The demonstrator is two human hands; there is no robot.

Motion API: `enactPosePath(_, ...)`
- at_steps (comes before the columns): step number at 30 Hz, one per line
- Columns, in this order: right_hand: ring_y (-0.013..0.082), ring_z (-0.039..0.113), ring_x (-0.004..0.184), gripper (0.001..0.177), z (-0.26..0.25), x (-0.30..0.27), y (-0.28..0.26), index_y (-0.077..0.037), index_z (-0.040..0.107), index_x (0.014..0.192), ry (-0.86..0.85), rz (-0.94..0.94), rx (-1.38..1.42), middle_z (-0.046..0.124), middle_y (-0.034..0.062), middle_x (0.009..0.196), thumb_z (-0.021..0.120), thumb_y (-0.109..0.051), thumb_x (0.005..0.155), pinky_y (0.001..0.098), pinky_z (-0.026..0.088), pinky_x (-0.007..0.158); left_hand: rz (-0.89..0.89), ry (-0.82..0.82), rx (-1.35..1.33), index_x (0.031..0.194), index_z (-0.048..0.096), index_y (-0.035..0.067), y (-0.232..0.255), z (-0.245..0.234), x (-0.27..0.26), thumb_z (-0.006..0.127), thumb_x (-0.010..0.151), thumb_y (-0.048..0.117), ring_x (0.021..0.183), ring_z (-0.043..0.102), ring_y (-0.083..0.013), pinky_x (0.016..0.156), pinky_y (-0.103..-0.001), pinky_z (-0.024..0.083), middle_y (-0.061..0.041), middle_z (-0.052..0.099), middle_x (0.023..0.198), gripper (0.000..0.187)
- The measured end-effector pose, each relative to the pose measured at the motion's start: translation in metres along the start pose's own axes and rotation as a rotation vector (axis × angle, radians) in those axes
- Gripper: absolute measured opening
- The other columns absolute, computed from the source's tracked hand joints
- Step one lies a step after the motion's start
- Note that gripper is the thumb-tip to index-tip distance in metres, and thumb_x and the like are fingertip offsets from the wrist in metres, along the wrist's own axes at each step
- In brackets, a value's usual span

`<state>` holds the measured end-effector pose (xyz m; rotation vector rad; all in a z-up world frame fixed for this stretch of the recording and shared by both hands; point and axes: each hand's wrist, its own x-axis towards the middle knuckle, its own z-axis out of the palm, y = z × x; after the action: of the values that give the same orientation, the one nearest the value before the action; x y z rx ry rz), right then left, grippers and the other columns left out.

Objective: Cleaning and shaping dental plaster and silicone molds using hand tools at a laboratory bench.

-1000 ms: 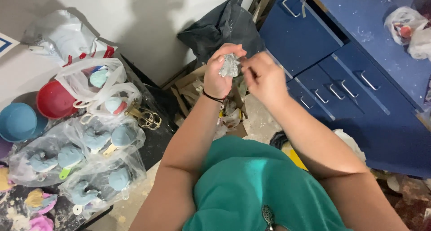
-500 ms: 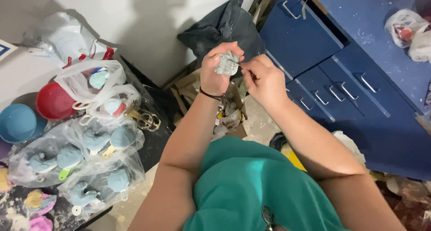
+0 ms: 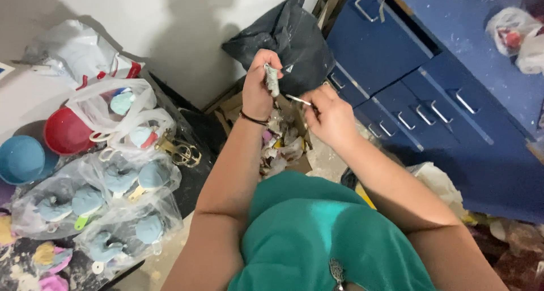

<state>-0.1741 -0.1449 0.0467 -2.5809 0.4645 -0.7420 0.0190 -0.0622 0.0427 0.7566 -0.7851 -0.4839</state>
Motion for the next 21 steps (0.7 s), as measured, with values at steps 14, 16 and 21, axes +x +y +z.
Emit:
enactPosePath(14,0.0417,0.071,0.077,0.047,0.013,-0.008,0.015,-0.009,0.067,0.075,-0.439,0.478,0.109,0.068,0.0136,0.06,0.073,-0.052,0.092,0.0487,0.055,0.068,-0.718,0.132,0.857,0.118,0.077,0.016,-0.001,-0.036,-0.029,0.063,0.101,0.057,0.096,0.072,-0.0223,0.086,-0.041,0.055,-0.004,0.077,0.098,0.047)
enactPosePath(16,0.0416,0.072,0.078,0.046,0.009,-0.005,0.013,-0.009,0.067,0.075,-0.434,0.457,0.092,0.069,0.0142,0.062,0.074,-0.052,0.089,0.0497,0.055,0.069,-0.736,0.069,0.838,0.13,0.07,0.01,0.002,-0.039,-0.039,0.065,0.1,0.055,0.116,0.063,-0.0318,0.1,-0.046,0.049,-0.012,0.07,0.12,0.054)
enactPosePath(21,0.0381,0.073,0.079,0.034,0.061,-0.057,0.143,-0.01,0.068,0.081,-0.326,0.44,0.07,0.069,0.0112,0.064,0.08,-0.042,0.084,0.0452,0.057,0.069,-0.669,-0.159,0.857,0.146,0.054,-0.004,-0.008,-0.038,-0.061,0.071,0.085,0.016,0.143,0.044,-0.0499,0.12,-0.06,0.034,-0.031,0.054,0.148,0.066)
